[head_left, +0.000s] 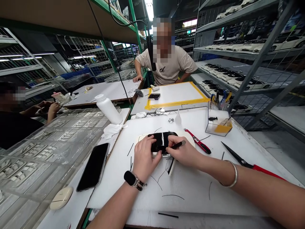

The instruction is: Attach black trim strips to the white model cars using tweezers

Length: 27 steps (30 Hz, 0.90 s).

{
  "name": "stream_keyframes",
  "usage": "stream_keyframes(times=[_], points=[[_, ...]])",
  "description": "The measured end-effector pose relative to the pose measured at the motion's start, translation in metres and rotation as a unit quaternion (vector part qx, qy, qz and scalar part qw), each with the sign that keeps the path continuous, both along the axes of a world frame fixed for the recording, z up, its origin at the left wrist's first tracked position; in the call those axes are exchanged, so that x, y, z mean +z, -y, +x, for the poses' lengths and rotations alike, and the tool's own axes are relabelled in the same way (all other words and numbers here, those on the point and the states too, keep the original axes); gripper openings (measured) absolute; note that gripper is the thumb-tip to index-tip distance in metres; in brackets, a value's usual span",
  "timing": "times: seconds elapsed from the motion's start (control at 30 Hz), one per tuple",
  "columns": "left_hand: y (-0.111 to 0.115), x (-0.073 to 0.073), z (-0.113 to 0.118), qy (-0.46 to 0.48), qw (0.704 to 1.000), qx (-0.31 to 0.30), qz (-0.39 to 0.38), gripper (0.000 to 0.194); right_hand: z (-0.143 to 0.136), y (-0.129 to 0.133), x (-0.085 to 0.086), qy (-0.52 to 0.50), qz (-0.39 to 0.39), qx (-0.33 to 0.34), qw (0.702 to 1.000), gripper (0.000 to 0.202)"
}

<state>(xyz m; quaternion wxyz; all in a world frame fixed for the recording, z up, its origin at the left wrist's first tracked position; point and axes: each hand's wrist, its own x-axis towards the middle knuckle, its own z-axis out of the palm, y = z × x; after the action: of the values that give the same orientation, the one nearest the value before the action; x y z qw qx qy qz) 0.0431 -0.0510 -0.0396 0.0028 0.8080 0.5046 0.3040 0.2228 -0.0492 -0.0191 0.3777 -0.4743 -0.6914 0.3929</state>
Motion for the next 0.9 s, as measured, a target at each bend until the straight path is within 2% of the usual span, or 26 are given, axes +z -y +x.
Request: stream_keyframes(times=[0.4, 0.9], points=[[0.0007, 0.0006, 0.0001, 0.005, 1.0, -0.002, 0.004, 0.034, 0.003, -0.0057, 0.0, -0.041, -0.003, -0.012, 0.999, 0.015], [0.001, 0.0009, 0.0005, 0.003, 1.0, 0.0, -0.003, 0.033, 0.0019, -0.0041, 0.0005, -0.007, 0.009, -0.014, 1.0, 0.014]])
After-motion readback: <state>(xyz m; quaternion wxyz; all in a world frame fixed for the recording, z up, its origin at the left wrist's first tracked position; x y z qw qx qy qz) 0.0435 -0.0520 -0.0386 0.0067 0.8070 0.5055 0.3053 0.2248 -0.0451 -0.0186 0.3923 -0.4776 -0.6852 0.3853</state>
